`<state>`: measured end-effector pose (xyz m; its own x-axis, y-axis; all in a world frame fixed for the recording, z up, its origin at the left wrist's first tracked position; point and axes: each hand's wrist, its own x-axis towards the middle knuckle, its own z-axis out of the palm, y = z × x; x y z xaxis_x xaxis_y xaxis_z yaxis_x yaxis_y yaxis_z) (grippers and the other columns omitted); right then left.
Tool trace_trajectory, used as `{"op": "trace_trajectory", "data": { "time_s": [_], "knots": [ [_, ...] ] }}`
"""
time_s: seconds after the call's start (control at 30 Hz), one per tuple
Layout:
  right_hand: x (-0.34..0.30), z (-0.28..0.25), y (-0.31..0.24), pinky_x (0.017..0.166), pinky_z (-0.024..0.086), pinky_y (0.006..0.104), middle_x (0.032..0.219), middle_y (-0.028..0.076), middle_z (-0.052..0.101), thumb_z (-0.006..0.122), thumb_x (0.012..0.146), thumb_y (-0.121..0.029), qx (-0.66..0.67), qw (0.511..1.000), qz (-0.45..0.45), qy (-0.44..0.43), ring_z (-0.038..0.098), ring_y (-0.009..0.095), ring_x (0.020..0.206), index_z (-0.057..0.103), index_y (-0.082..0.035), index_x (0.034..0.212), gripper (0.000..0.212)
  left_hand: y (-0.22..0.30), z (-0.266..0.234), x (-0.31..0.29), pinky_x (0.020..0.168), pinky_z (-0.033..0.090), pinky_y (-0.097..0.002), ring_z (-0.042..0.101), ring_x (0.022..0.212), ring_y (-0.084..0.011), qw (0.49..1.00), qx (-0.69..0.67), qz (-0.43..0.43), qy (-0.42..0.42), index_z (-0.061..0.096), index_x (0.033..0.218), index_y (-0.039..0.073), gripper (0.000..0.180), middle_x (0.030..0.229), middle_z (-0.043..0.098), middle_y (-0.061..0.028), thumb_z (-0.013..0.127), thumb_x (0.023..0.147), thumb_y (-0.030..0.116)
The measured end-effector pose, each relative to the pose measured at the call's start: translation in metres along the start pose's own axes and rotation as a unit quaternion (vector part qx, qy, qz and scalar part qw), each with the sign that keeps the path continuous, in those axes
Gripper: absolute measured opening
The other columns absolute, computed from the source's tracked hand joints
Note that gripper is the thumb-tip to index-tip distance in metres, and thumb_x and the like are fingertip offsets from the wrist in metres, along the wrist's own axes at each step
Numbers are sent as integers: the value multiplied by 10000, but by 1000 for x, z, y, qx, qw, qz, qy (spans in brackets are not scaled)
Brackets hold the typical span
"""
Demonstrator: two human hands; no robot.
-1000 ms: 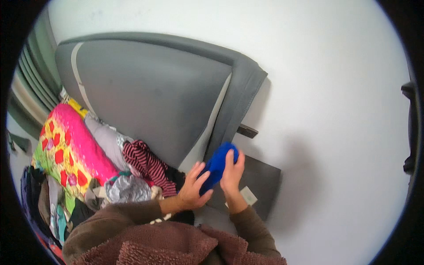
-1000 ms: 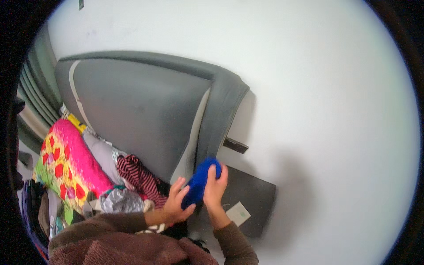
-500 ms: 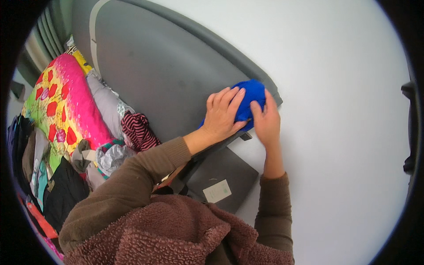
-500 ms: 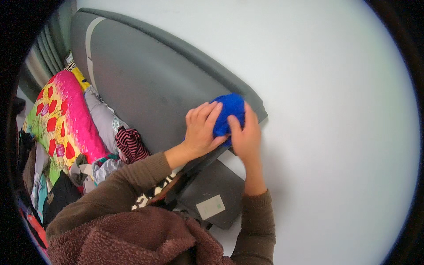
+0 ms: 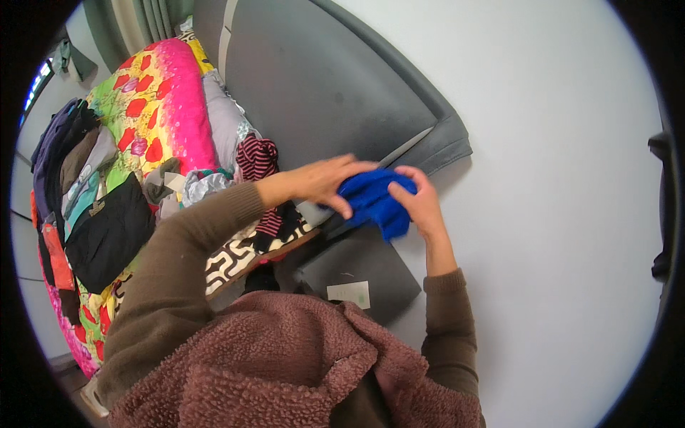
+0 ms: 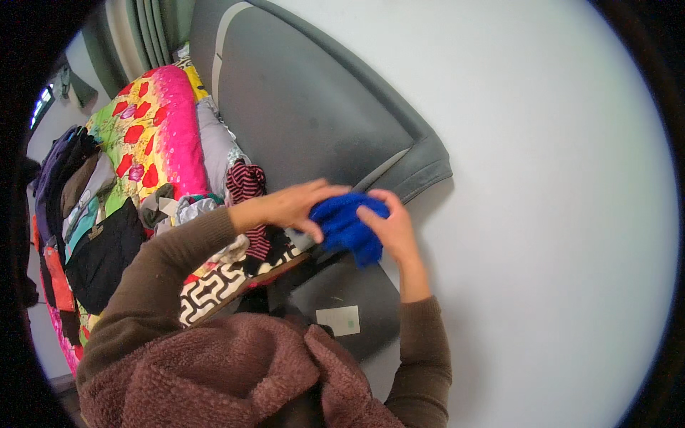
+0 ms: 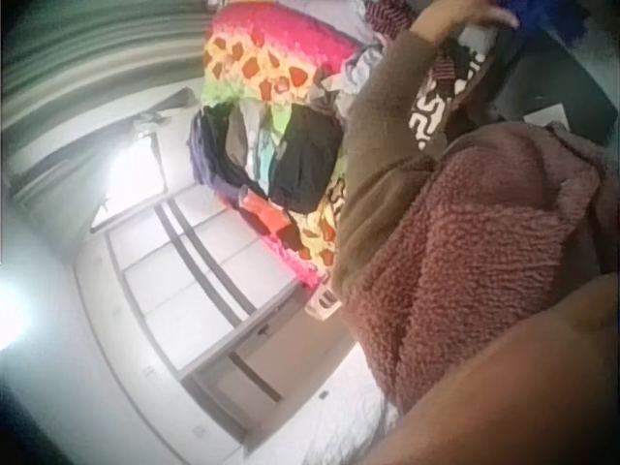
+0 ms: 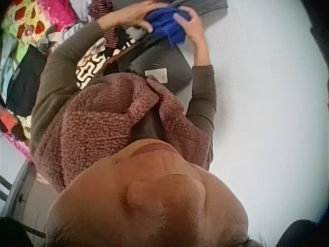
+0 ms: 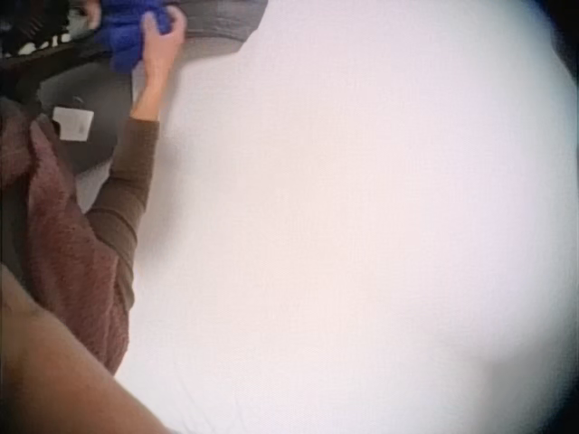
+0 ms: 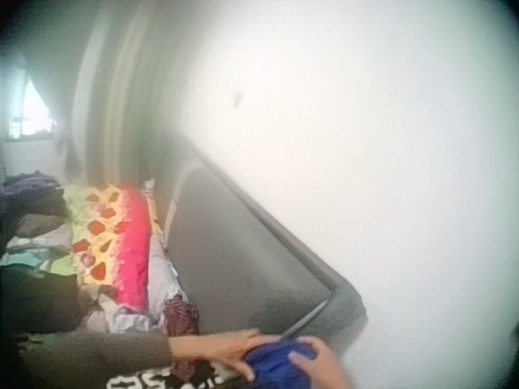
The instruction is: The person wipes a gray curved surface and a small gray cabinet with a blue cloth. They move a piece of paper on the cabinet to clean underneath it, then wipe the cabinet's sides and top.
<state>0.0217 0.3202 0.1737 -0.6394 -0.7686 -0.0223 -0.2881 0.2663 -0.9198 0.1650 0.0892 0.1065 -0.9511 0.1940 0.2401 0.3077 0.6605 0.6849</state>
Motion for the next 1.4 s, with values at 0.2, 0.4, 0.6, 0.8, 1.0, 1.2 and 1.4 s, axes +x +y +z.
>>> {"op": "trace_trajectory", "data": {
  "time_s": [0.2, 0.4, 0.6, 0.8, 1.0, 1.2, 1.4],
  "knots": [
    [-67, 2, -47, 826, 518, 334, 985, 87, 679, 754, 868, -145, -160, 964, -176, -116, 650, 213, 907, 709, -63, 1124, 273, 47, 8, -94, 968, 518, -323, 656, 1065, -175, 935, -292, -200, 32, 671, 1277, 58, 387, 1153, 703, -81, 749, 937, 224],
    [-78, -3, -118, 764, 513, 279, 960, 60, 693, 739, 898, -91, -85, 977, -187, 50, 633, 137, 846, 710, -39, 1086, 196, 82, -59, -61, 866, 526, -345, 642, 958, -215, 977, -29, -15, 213, 748, 1128, 100, 290, 1006, 667, -94, 797, 871, 225],
    [17, -32, -128, 833, 501, 264, 1034, 72, 698, 691, 967, -158, -60, 933, -193, 298, 614, 124, 916, 682, -12, 1170, 250, 82, -128, 46, 885, 524, -429, 604, 1050, -299, 824, 204, 6, 529, 677, 1236, 134, 422, 1097, 599, -142, 798, 848, 252],
    [82, -56, -55, 1019, 490, 415, 1400, 233, 526, 651, 995, -324, -255, 899, -110, 339, 601, 332, 1172, 560, 14, 1371, 514, 49, -52, 125, 1089, 399, -540, 524, 1232, -419, 885, 206, 64, 412, 629, 1213, 20, 476, 1239, 597, -217, 762, 853, 302],
    [109, -69, -38, 1038, 471, 403, 1300, 193, 589, 599, 1027, -253, -274, 895, -145, 320, 571, 333, 1215, 644, 14, 1215, 330, 11, -46, 164, 1071, 406, -473, 575, 1143, -338, 912, 271, 149, 268, 635, 1123, -4, 504, 1152, 634, -185, 694, 869, 427],
    [134, -58, -43, 1056, 449, 422, 1320, 196, 594, 586, 1026, -234, -324, 892, -169, 266, 560, 345, 1243, 650, -14, 1223, 302, -32, -126, 171, 871, 500, -443, 661, 908, -331, 936, 260, 78, 223, 704, 962, 72, 372, 901, 699, -165, 612, 935, 432],
    [142, -50, -38, 1067, 377, 442, 1326, 126, 630, 570, 1013, -204, -435, 844, -175, 261, 568, 316, 1235, 671, -54, 1217, 272, -109, -211, 163, 907, 500, -464, 662, 949, -338, 947, 285, 67, 133, 684, 1105, 89, 357, 959, 707, -176, 477, 1023, 367]
  ]
}}
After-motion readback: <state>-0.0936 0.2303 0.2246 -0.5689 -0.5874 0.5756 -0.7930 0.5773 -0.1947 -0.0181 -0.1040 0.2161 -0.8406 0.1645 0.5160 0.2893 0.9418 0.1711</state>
